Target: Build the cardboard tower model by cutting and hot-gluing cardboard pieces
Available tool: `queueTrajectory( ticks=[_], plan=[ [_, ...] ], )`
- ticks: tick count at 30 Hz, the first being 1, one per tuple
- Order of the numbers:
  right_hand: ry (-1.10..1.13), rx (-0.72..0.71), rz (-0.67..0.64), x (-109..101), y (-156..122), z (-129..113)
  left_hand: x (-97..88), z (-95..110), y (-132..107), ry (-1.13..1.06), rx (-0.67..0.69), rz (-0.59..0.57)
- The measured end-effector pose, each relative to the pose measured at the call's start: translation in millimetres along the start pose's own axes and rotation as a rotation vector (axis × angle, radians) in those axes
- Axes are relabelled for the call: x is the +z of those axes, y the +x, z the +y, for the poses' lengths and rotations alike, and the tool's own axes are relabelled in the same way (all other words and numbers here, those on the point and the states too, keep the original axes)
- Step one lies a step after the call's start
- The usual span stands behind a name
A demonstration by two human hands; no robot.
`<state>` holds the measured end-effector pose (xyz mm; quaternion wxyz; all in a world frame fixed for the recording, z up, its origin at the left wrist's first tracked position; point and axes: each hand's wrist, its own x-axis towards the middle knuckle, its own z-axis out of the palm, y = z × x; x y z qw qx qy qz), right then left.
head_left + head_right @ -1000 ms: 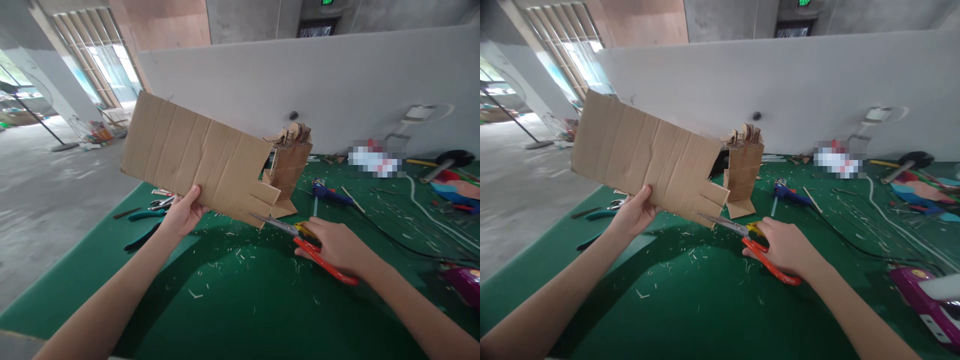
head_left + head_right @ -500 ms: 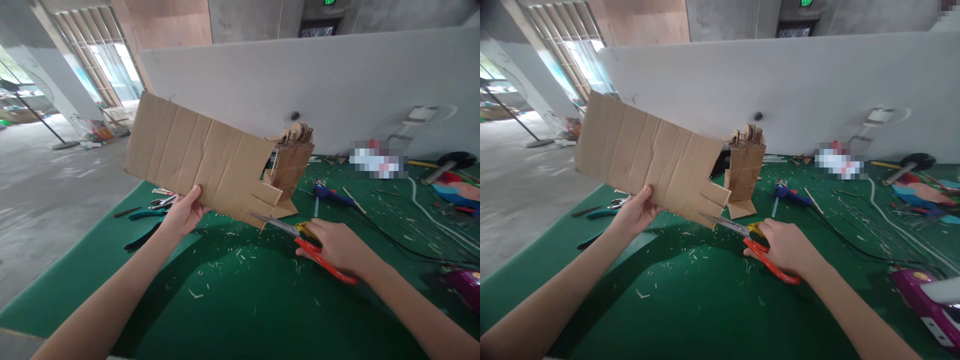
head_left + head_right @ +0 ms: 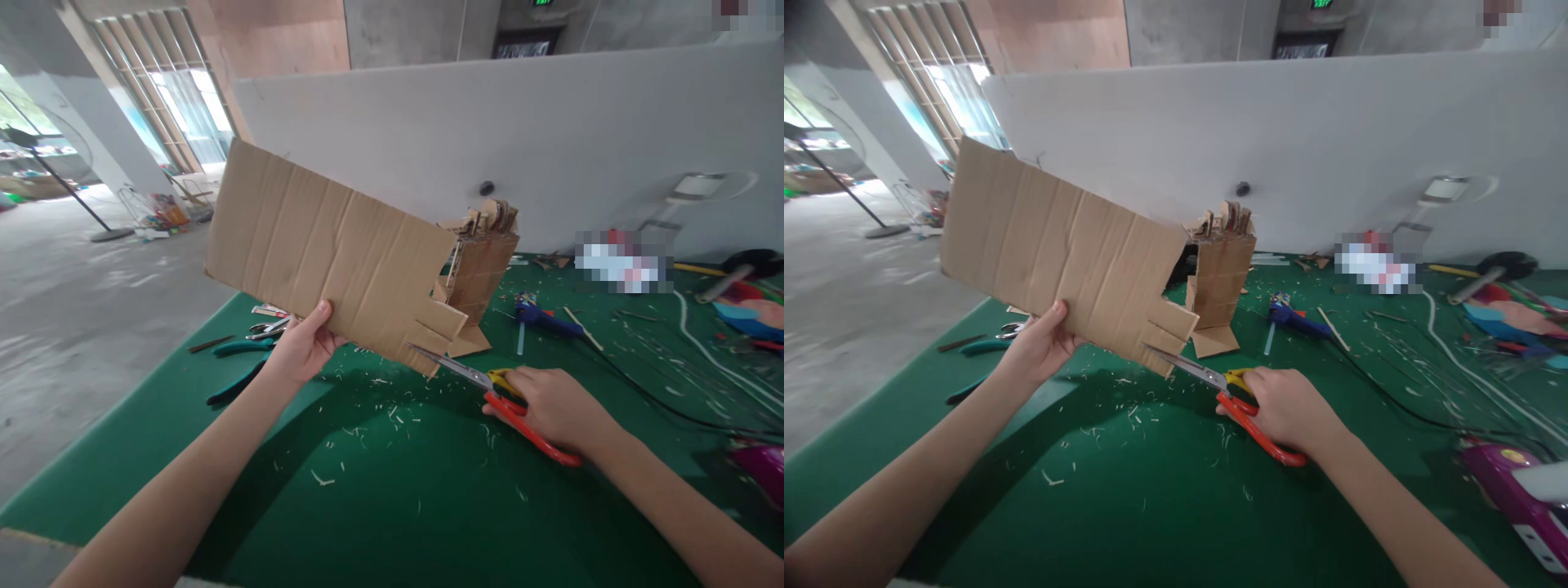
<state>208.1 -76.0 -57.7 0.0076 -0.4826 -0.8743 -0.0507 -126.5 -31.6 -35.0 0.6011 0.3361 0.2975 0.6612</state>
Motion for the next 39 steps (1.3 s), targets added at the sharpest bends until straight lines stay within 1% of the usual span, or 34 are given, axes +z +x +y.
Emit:
queueTrajectory(
  ticks=[6,11,14,17,20,26,30,32,35,37,39],
  plan=[
    [-0.053,0.022,-0.102,-1,2,-1,-5.1,-1,4,-0.018,0.016,-0.017],
    [-0.045,0.047,-0.107,0,3,-2,-3.6,0,1,-0.010,0.023,-0.038],
    [0.013,0.084,-0.118,-2,3,-4,-2.3,1,1,-0.003,0.024,-0.024],
    [0.168,0.130,-0.114,-7,4,-8,-3.2,1,3,-0.008,0.031,-0.009],
    [0.318,0.146,-0.100,-12,2,-13,-6.3,2,6,-0.027,0.051,0.016],
    [0.313,0.164,-0.131,-20,-1,-14,-12.7,8,12,-0.052,0.113,0.069],
    [0.328,0.171,-0.146,-22,-3,-10,-14.9,13,15,-0.066,0.112,0.095],
    [0.332,0.169,-0.146,-24,-4,-8,-19.7,18,19,-0.085,0.130,0.146],
    [0.382,0.165,-0.171,-29,-7,-4,-32.3,27,27,-0.077,0.169,0.216],
    [0.428,0.159,-0.202,-32,-10,-1,-40.4,31,30,-0.008,0.178,0.223],
    [0.470,0.148,-0.225,-35,-12,2,-44.7,36,30,0.075,0.182,0.204]
  ],
)
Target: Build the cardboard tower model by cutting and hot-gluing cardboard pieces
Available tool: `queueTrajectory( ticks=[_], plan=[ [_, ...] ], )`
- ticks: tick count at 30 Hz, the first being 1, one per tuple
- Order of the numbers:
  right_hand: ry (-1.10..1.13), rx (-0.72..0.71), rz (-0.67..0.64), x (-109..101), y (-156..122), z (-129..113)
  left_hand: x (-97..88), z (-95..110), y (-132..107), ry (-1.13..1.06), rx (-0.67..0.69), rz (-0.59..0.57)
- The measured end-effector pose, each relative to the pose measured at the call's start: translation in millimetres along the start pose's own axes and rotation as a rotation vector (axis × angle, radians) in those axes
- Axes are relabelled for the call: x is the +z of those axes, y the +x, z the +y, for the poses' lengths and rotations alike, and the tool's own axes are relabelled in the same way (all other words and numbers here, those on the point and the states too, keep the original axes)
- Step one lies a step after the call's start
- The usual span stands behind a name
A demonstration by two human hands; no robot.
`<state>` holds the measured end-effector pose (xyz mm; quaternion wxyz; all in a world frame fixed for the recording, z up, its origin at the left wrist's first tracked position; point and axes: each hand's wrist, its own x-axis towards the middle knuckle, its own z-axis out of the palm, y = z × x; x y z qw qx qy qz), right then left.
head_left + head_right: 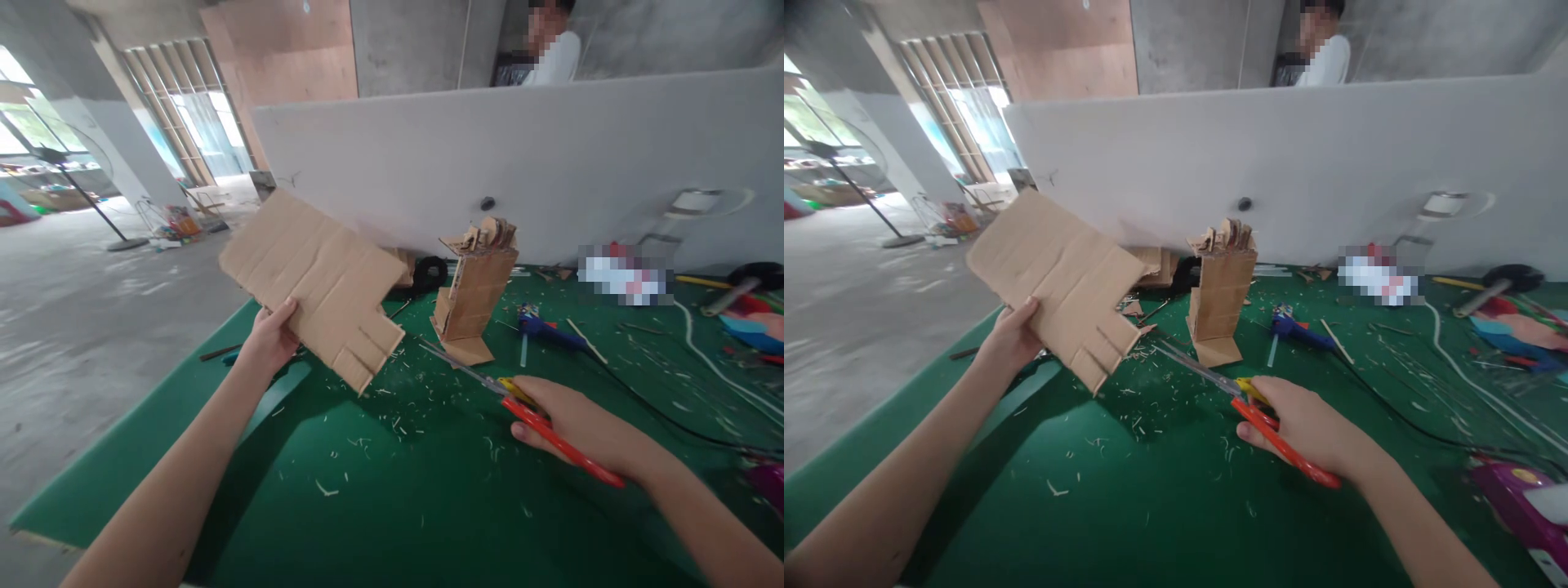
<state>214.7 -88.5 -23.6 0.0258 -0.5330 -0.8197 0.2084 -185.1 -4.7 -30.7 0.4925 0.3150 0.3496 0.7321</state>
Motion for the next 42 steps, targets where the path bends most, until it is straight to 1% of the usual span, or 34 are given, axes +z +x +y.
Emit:
queueTrajectory(
  ticks=[4,6,9,12,14,16,19,22,24,27,30,33,35,39,42],
  plan=[
    [0.087,-0.015,-0.020,-5,-5,5,0.4,11,-4,0.098,0.040,-0.051],
    [0.113,-0.012,-0.047,-8,-8,6,1.7,18,-5,0.102,0.112,-0.059],
    [0.128,-0.021,-0.109,-13,-14,2,4.5,30,-5,0.068,0.232,-0.042],
    [0.108,-0.033,-0.109,-20,-22,-6,14.9,43,-5,0.050,0.295,-0.049],
    [0.066,-0.021,-0.053,-26,-26,-9,28.7,52,-9,0.041,0.339,-0.083],
    [0.018,0.019,0.014,-32,-28,-10,47.3,60,-14,0.033,0.374,-0.152],
    [-0.015,0.044,0.040,-42,-26,-7,79.2,67,-23,0.036,0.352,-0.256],
    [-0.017,0.001,0.040,-53,-23,-4,109.7,66,-28,0.043,0.337,-0.309],
    [-0.014,0.006,0.039,-61,-20,-5,126.9,63,-30,0.023,0.316,-0.333],
    [0.009,0.008,-0.006,-70,-17,-6,144.4,56,-33,-0.009,0.263,-0.340],
    [0.033,-0.007,-0.060,-74,-12,-5,149.5,48,-35,-0.014,0.180,-0.346],
    [0.001,0.010,-0.056,-75,-2,-6,145.6,41,-33,0.013,0.113,-0.347],
    [-0.027,-0.003,-0.049,-74,6,-9,141.7,38,-29,0.051,0.108,-0.351],
    [-0.030,-0.073,-0.106,-71,20,-14,138.1,34,-21,0.115,0.145,-0.387],
    [-0.044,-0.082,-0.088,-67,27,-15,138.8,33,-19,0.124,0.116,-0.411]
  ],
)
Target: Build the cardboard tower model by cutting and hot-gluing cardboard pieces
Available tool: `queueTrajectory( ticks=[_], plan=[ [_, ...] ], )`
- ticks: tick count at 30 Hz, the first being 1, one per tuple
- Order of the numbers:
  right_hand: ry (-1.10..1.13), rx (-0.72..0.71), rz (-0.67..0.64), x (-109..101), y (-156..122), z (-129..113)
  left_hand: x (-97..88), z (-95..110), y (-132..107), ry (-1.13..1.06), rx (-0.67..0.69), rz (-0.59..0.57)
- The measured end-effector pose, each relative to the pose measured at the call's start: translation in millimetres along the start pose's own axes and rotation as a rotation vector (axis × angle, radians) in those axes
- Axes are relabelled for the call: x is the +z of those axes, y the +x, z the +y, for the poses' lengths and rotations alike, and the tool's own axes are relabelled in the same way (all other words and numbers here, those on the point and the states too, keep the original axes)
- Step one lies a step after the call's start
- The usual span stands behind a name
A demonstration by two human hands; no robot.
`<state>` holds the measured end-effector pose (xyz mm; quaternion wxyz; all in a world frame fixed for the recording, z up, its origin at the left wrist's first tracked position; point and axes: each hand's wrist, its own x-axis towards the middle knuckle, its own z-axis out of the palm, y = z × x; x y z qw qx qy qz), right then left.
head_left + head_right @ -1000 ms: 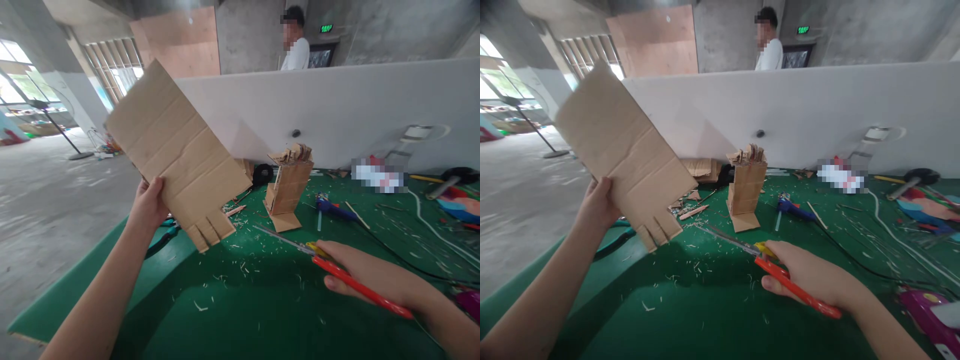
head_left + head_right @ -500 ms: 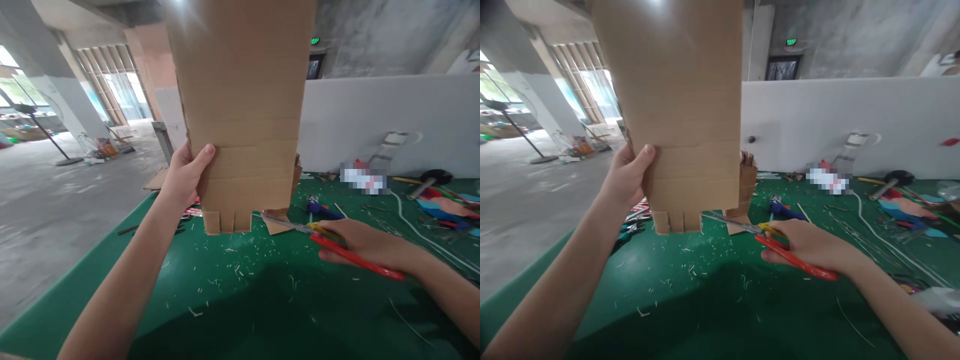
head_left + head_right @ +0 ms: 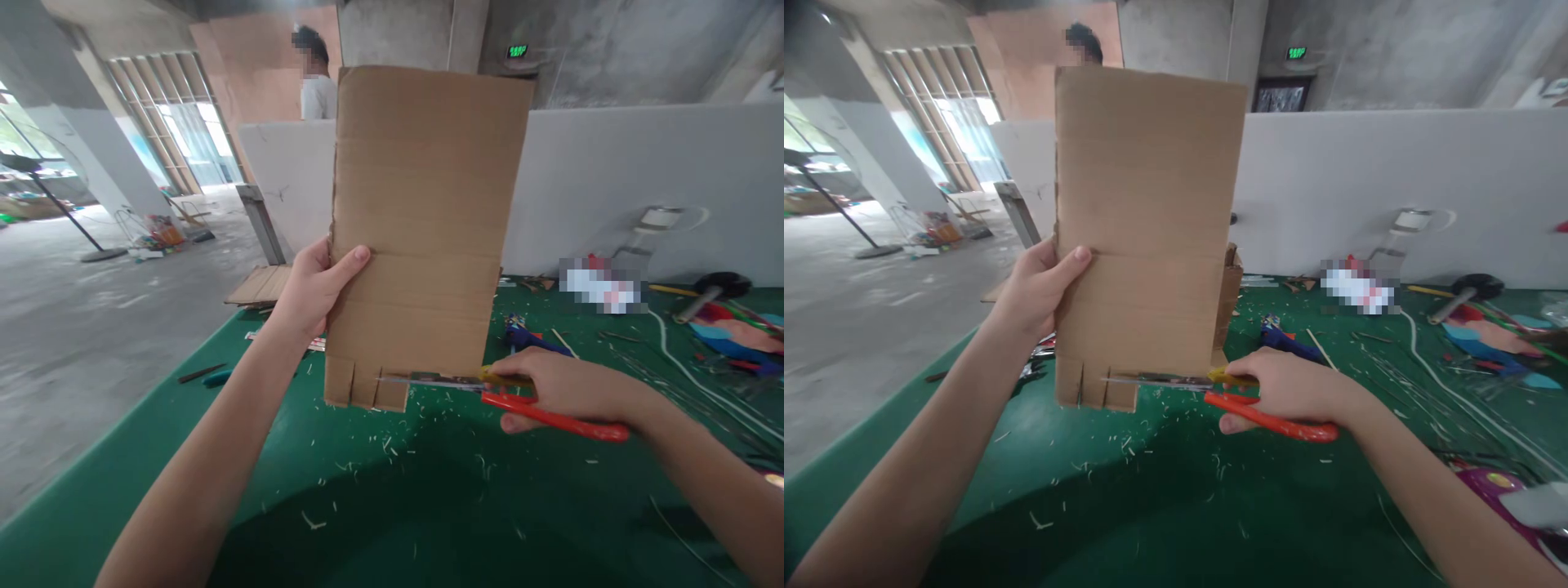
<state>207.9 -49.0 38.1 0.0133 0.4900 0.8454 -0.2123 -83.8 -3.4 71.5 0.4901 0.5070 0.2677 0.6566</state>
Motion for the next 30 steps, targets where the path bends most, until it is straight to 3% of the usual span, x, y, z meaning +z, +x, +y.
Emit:
queueTrajectory(
  ticks=[4,10,21,27,30],
  plan=[
    [0.006,-0.005,0.001,2,4,0,0.6,-1,1,-0.048,-0.061,0.029],
    [0.045,-0.016,-0.007,0,6,-2,-3.4,-1,2,-0.062,-0.049,0.017],
    [0.144,-0.113,-0.008,17,18,6,-1.6,-15,5,-0.016,-0.119,0.025],
    [0.144,-0.095,-0.050,21,15,4,-8.9,-7,8,0.037,-0.148,0.075],
    [0.129,-0.090,-0.089,22,15,1,-12.6,-4,9,0.097,-0.108,0.039]
  ],
)
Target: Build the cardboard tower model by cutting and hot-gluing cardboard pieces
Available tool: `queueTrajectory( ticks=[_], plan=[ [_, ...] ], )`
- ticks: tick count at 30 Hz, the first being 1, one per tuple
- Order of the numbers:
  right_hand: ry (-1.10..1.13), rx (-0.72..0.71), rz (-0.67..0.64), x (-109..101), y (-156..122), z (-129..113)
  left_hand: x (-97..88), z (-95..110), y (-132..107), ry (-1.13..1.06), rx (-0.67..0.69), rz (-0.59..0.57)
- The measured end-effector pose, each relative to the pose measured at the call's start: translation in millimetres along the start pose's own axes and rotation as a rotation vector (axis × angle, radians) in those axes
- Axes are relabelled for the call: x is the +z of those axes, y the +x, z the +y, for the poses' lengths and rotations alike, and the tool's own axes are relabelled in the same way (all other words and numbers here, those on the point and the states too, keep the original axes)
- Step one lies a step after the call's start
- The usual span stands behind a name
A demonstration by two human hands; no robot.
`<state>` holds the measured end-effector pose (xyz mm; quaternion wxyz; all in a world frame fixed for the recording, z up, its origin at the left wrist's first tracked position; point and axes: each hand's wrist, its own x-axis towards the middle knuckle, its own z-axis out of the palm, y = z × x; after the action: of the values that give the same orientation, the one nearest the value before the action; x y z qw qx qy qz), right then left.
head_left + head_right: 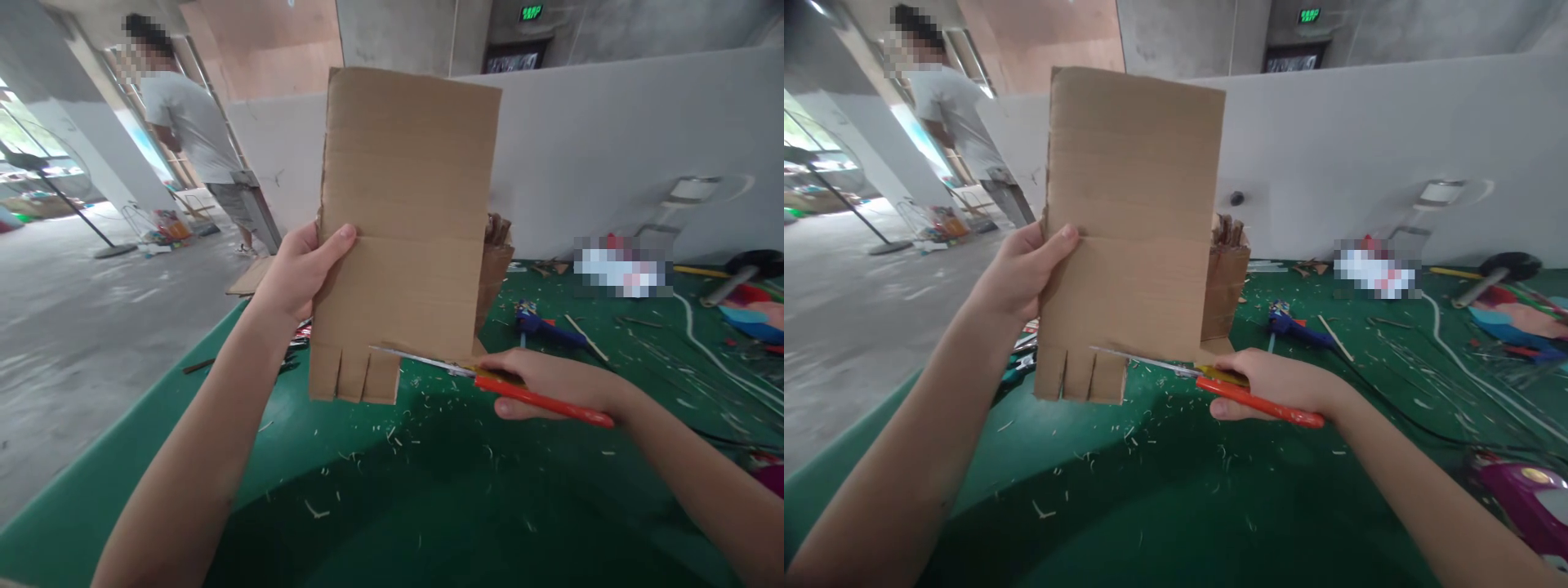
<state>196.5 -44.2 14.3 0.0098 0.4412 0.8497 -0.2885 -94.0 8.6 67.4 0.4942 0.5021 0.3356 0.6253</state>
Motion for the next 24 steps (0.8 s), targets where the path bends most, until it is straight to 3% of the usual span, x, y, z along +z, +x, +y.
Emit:
queueTrajectory(
  ticks=[4,11,18,24],
  plan=[
    [-0.007,-0.006,0.011,4,5,-4,-1.0,-3,0,0.070,0.026,-0.098],
    [0.009,-0.037,0.006,14,8,-3,0.6,-1,-2,-0.045,-0.108,-0.017],
    [0.053,-0.043,0.054,17,9,-3,-1.6,0,-3,0.269,-0.015,-0.100],
    [0.048,-0.048,0.093,20,11,-1,-3.4,4,-6,0.386,0.084,-0.163]
  ],
)
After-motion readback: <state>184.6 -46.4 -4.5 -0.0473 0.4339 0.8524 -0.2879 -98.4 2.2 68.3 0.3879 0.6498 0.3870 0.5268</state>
